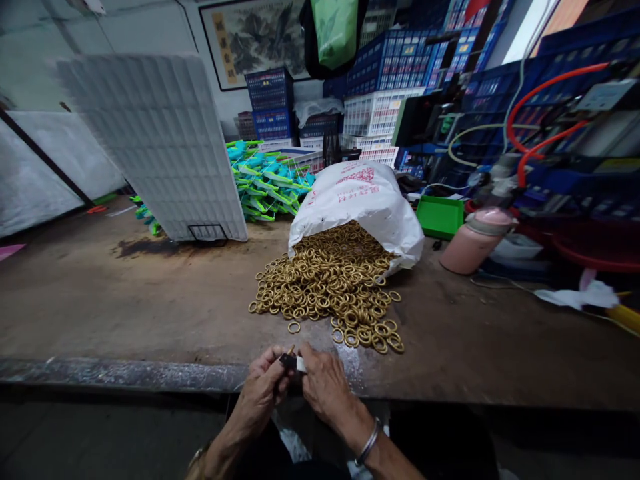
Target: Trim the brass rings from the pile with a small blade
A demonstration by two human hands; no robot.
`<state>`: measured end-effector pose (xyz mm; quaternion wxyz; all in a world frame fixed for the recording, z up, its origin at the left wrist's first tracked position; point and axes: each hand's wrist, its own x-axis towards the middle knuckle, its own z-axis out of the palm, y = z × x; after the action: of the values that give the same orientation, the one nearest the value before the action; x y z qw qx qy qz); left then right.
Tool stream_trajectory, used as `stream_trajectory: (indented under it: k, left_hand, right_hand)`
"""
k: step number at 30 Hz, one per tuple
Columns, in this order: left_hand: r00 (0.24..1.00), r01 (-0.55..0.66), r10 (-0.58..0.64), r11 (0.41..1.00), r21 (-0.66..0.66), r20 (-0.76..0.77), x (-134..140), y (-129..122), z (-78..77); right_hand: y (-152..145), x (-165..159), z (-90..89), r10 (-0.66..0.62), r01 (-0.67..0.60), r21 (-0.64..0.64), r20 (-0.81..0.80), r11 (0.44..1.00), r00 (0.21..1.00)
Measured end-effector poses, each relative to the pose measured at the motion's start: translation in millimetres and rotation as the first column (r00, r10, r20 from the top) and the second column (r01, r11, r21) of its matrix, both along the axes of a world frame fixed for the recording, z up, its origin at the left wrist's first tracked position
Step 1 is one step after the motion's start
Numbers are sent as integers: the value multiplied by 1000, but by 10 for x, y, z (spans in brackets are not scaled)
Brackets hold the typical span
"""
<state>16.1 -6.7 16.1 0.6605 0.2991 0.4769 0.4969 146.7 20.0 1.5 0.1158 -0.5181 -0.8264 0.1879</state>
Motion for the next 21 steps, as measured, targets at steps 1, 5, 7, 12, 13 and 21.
stream_trajectory:
  k: [1, 5, 7, 12, 13, 21]
  left_hand:
    - [1000, -6, 5, 1000, -1, -17, -3, 1, 7]
    - [998, -13, 14, 1000, 10, -57, -15, 2, -25]
    - [999, -12, 13, 1000, 24, -39, -21, -5, -52]
    - [998, -5, 2, 999, 49, 64, -47, -43, -20]
    - [995, 5, -9, 999, 48, 98, -53, -46, -7]
    - [968, -22, 28, 999, -28, 249, -75, -9, -56]
  right_hand:
    - [-2, -6, 0, -6, 6, 17, 17, 1000, 1000]
    - [10, -43, -12, -68, 61, 72, 91, 996, 994]
    - [44, -52, -20, -95, 85, 84, 120, 993, 988]
    - [184, 35, -41, -173, 172, 18, 182, 985, 968]
    - [202, 56, -48, -183, 184, 8, 167, 983, 969]
    - [79, -35, 81, -14, -4, -103, -165, 995, 986]
